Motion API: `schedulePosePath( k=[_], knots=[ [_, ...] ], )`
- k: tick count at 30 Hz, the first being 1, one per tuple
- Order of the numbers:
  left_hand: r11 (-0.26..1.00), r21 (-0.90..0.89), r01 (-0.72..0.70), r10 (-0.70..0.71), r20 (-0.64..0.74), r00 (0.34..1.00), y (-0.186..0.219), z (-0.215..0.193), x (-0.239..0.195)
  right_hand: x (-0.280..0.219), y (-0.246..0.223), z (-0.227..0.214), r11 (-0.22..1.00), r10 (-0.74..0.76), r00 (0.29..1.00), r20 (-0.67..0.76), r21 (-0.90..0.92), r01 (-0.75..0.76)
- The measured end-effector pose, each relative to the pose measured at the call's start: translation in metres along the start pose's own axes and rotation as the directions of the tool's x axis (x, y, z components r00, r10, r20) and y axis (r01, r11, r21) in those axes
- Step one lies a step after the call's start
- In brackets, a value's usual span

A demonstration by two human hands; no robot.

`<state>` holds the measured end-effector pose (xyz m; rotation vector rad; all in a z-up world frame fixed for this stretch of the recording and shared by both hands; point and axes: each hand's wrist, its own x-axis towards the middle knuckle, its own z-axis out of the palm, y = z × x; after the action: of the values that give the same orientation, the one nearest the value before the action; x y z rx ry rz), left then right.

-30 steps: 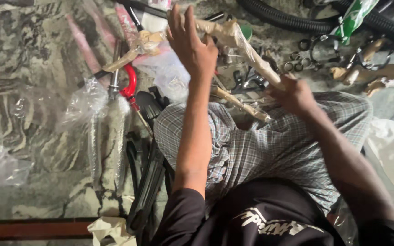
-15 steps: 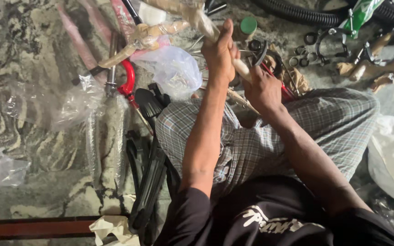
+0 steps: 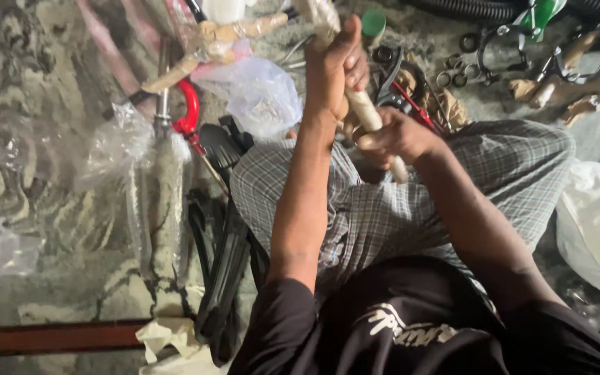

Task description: The person sits on the floor and assembles bicycle handlebars. They use pliers to remove a plastic bag from a handlebar grip, then use a hammer to tap the grip onto the handlebar. They repeat this process for the other side.

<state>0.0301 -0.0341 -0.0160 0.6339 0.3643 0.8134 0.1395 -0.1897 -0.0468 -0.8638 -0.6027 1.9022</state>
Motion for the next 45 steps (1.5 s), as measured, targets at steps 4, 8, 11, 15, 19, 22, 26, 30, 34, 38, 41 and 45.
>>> schedulePosePath(
  k=[4, 8, 11, 15, 19, 22, 26, 30, 34, 38, 41, 45],
  knots=[
    [0.984, 0.172, -0.041, 0.096, -0.329, 0.939, 0.0, -0.003, 0.011, 0.028, 0.011, 0.015, 0.237, -0.538, 0.812, -0.227, -0.965, -0.113],
    [0.989, 0.108, -0.106, 0.133, -0.288, 0.948, 0.002, -0.012, 0.014, 0.03, 0.016, 0.005, 0.31, -0.436, 0.831, -0.344, -0.925, -0.22],
    [0.996, 0.016, -0.086, 0.088, -0.208, 0.974, 0.014, -0.022, 0.008, 0.021, 0.012, -0.005, 0.999, 0.018, 0.995, -0.095, -0.031, -0.021],
    [0.999, 0.034, 0.0, 0.01, -0.272, 0.962, 0.03, -0.024, 0.015, 0.023, 0.009, 0.005, 0.999, 0.044, 0.995, -0.092, -0.025, -0.046],
    [0.992, 0.114, -0.056, 0.091, -0.323, 0.942, 0.022, -0.023, 0.006, 0.019, 0.034, 0.038, 0.278, -0.485, 0.801, -0.35, -0.931, -0.238],
    [0.993, 0.093, -0.078, 0.099, -0.249, 0.964, 0.033, -0.012, 0.015, 0.019, 0.01, 0.037, 0.556, -0.414, 0.878, -0.24, -0.83, 0.036],
    [1.0, -0.007, -0.025, 0.024, -0.086, 0.996, 0.024, -0.007, -0.014, -0.018, 0.019, 0.031, 0.832, -0.029, 0.967, 0.253, 0.543, -0.117],
    [0.999, -0.047, -0.003, 0.002, -0.019, 1.0, 0.018, -0.006, -0.012, -0.032, 0.028, 0.031, 0.967, 0.0, 0.995, 0.102, 0.253, -0.026],
    [0.978, 0.155, -0.14, 0.161, -0.126, 0.979, -0.002, 0.008, 0.005, -0.015, 0.01, 0.029, 0.458, -0.458, 0.874, -0.163, -0.886, 0.075],
    [0.981, 0.144, -0.126, 0.148, -0.15, 0.978, 0.007, 0.006, 0.007, 0.029, 0.0, 0.042, 0.188, -0.613, 0.758, -0.222, -0.973, -0.132],
    [0.996, 0.014, -0.086, 0.087, -0.106, 0.991, 0.024, -0.011, -0.008, 0.032, -0.008, 0.039, 0.914, -0.108, 0.971, -0.211, -0.405, 0.014],
    [0.998, -0.028, -0.062, 0.062, -0.003, 0.998, 0.035, -0.016, -0.005, 0.024, -0.021, 0.035, 0.997, 0.027, 0.996, -0.081, -0.067, -0.032]
  ],
)
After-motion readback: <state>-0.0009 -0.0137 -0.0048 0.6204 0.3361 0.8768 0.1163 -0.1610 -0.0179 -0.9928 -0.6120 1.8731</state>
